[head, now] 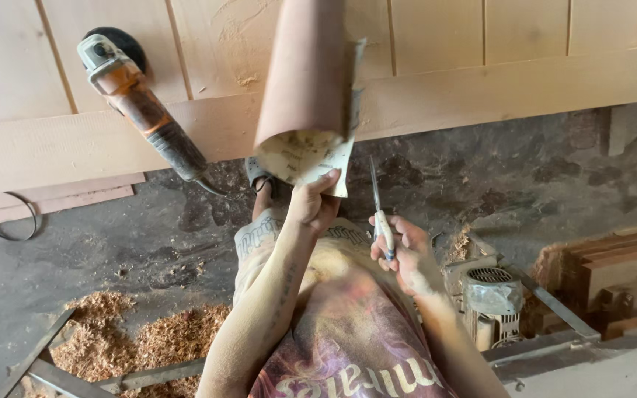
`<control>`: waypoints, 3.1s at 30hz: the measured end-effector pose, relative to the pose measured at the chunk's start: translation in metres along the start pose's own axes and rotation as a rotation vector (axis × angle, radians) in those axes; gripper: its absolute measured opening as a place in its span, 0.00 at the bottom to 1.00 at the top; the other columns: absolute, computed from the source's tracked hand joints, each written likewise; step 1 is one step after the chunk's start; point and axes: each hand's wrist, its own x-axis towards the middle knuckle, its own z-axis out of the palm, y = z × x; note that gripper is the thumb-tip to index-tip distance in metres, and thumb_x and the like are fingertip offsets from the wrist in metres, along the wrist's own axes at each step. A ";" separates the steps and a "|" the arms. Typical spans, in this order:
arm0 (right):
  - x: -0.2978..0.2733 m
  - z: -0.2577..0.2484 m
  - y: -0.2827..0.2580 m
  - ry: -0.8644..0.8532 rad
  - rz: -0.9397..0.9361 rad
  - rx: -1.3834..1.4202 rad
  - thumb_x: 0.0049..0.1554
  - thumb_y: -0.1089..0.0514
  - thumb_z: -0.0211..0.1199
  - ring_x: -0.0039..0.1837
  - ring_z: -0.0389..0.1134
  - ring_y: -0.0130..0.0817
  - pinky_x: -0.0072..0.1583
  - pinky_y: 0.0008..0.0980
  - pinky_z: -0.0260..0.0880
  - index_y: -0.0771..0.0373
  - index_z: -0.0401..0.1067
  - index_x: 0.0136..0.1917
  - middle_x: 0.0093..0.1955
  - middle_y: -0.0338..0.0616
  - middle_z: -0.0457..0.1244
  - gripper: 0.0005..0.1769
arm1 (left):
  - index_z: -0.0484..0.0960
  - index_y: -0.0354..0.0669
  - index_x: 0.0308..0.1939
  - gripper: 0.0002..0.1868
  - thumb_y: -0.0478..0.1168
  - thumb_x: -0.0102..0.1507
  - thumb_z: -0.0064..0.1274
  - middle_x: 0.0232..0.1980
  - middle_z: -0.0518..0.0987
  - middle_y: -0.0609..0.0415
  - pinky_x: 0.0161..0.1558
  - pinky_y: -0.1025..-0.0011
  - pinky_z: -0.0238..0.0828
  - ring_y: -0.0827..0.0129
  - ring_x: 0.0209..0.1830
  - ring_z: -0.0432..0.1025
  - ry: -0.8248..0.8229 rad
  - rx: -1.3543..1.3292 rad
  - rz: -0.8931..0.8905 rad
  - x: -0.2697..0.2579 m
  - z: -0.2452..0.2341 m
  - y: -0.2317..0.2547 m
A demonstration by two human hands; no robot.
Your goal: The person uses an angle grinder to mark a circular outline on a sheet of sandpaper placed on a wooden surface. They then use scissors to cut out the marked circle from the sandpaper sheet.
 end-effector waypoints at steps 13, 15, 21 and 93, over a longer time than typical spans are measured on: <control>-0.011 -0.017 -0.009 -0.055 -0.236 -0.222 0.60 0.57 0.61 0.37 0.66 0.23 0.37 0.20 0.58 0.70 0.69 0.68 0.34 0.36 0.63 0.25 | 0.72 0.33 0.53 0.24 0.19 0.54 0.57 0.46 0.79 0.49 0.48 0.67 0.81 0.64 0.44 0.79 -0.018 0.326 0.199 -0.015 0.041 -0.017; -0.011 -0.025 -0.007 -0.016 -0.147 -0.222 0.61 0.58 0.62 0.34 0.62 0.21 0.35 0.19 0.54 0.69 0.70 0.67 0.34 0.40 0.66 0.22 | 0.73 0.29 0.52 0.22 0.20 0.55 0.59 0.45 0.80 0.48 0.46 0.67 0.81 0.63 0.42 0.79 -0.043 0.388 0.238 -0.022 0.050 -0.013; -0.003 -0.033 -0.008 -0.062 -0.167 -0.022 0.63 0.64 0.62 0.38 0.66 0.26 0.36 0.21 0.57 0.62 0.70 0.68 0.39 0.43 0.67 0.20 | 0.76 0.26 0.48 0.18 0.23 0.56 0.64 0.43 0.82 0.44 0.42 0.68 0.82 0.63 0.39 0.79 -0.056 0.568 0.288 -0.028 0.057 -0.011; 0.034 -0.006 -0.009 0.132 -0.169 -0.185 0.62 0.59 0.62 0.34 0.64 0.25 0.29 0.22 0.55 0.61 0.65 0.52 0.36 0.36 0.60 0.08 | 0.76 0.28 0.51 0.19 0.28 0.58 0.64 0.46 0.80 0.46 0.50 0.64 0.78 0.62 0.45 0.77 0.102 0.345 -0.074 0.002 0.019 -0.025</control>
